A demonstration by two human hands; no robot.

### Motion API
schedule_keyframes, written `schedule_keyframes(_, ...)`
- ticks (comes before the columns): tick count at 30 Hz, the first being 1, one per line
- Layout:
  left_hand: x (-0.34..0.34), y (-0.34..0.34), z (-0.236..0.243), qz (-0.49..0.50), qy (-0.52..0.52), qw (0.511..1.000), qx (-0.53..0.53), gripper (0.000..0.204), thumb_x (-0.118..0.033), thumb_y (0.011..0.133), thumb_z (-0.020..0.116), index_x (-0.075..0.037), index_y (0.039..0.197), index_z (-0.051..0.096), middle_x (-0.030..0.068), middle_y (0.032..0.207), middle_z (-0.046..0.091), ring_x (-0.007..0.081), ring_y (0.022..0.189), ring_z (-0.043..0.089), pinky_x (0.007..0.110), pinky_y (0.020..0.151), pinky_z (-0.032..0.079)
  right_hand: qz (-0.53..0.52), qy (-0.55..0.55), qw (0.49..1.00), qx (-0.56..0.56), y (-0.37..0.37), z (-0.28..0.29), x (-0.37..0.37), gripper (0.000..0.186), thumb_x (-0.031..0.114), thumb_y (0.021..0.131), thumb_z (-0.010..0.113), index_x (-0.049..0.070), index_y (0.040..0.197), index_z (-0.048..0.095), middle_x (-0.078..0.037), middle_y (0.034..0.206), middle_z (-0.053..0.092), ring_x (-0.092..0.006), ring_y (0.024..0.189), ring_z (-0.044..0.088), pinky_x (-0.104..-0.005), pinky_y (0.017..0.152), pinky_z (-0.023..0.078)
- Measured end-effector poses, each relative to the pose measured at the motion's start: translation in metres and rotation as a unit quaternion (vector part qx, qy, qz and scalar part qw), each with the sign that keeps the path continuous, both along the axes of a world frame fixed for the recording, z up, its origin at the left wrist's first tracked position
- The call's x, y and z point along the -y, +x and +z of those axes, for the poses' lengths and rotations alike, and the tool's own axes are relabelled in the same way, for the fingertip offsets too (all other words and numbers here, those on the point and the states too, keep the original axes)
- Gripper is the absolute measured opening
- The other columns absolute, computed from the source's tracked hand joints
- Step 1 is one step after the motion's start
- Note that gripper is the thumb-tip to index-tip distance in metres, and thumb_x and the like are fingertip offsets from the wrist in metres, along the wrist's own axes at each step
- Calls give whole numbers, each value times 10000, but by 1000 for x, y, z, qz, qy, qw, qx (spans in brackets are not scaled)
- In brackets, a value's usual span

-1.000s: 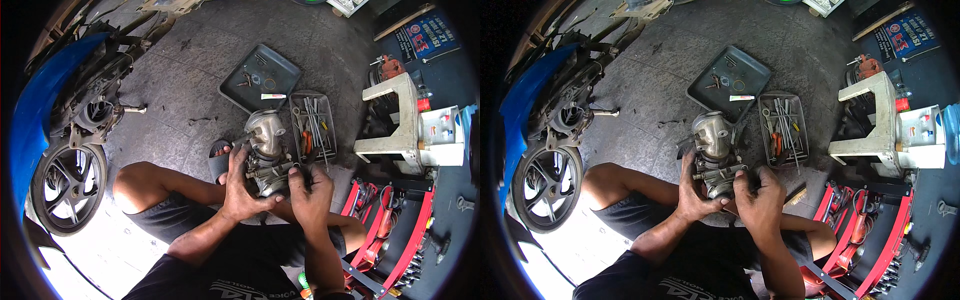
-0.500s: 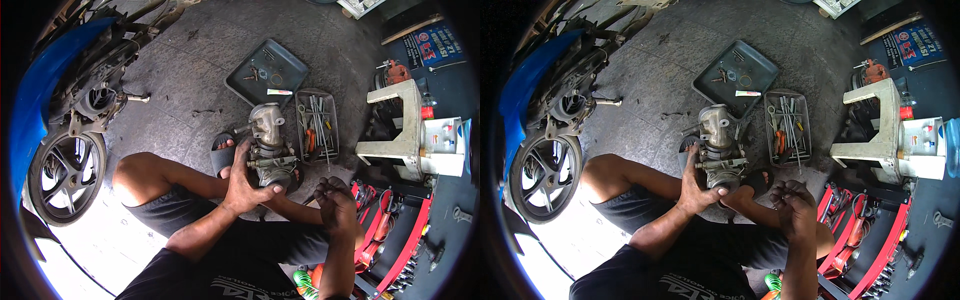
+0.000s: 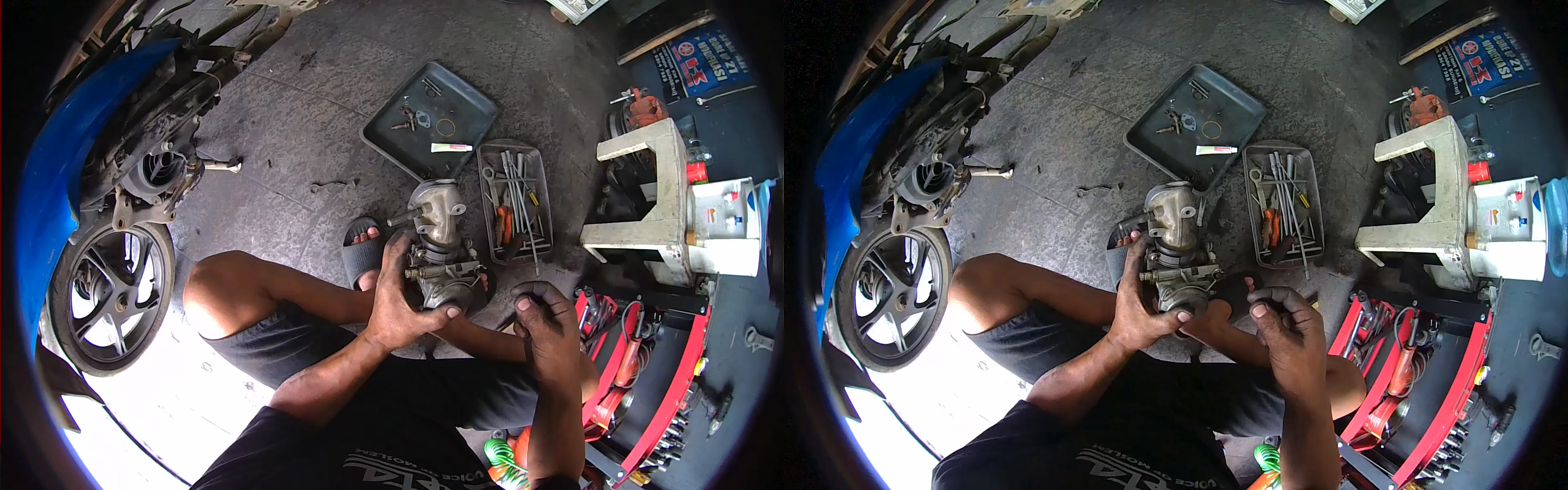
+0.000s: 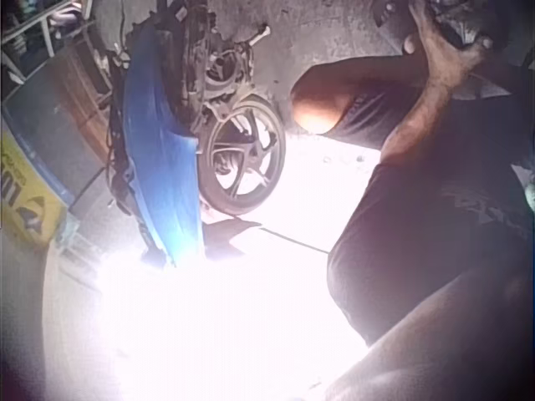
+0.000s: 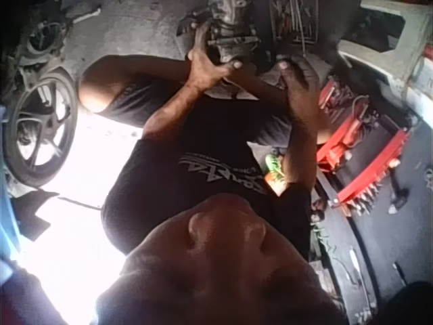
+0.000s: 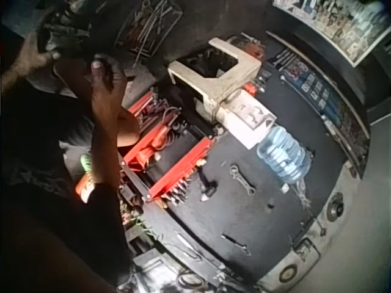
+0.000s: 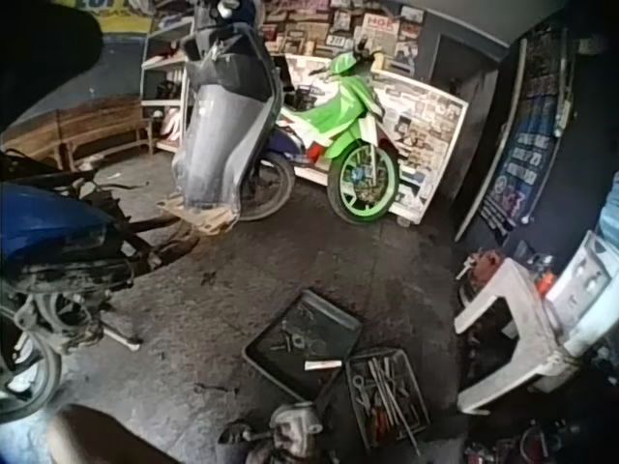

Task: Inspecting, cleaning, and reassembling a motorcycle carburetor using tools.

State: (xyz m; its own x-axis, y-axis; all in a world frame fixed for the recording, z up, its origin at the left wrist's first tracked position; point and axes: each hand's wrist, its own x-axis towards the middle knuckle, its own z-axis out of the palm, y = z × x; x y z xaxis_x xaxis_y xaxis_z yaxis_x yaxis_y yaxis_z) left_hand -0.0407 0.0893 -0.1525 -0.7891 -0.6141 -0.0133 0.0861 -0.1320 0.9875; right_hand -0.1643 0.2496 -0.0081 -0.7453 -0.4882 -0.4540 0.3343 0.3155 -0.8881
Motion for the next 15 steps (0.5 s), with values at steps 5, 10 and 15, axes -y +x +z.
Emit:
schedule_keyframes(5, 0, 0, 5, 14, -59, 998, 13, 1282, -508, 609, 918, 101, 1509, 240, 234, 1496, 339, 332, 1429, 343, 450, 1189, 289, 67, 25, 995, -64, 3, 13, 14, 160, 93, 938, 701, -14, 1057, 686, 11, 809, 629, -23, 673, 514, -187, 616, 410)
schedule_keyframes(10, 2, -2, 10, 26, -84, 996, 22, 1269, -511, 589, 924, 100, 1493, 278, 246, 1477, 366, 349, 1421, 352, 457, 1198, 267, 95, 30, 991, -88, 18, 16, 34, 135, 50, 919, 710, -16, 1032, 680, 4, 857, 666, 19, 698, 515, -170, 629, 417)
schedule_keyframes(15, 6, -2, 24, 37, -133, 990, 38, 1115, -298, 568, 922, 58, 1458, 351, 279, 1427, 361, 418, 1360, 401, 483, 1135, 385, 194, 102, 925, -312, 24, 11, 54, 122, 72, 856, 748, 28, 962, 707, -87, 866, 666, -157, 701, 632, -291, 629, 503)
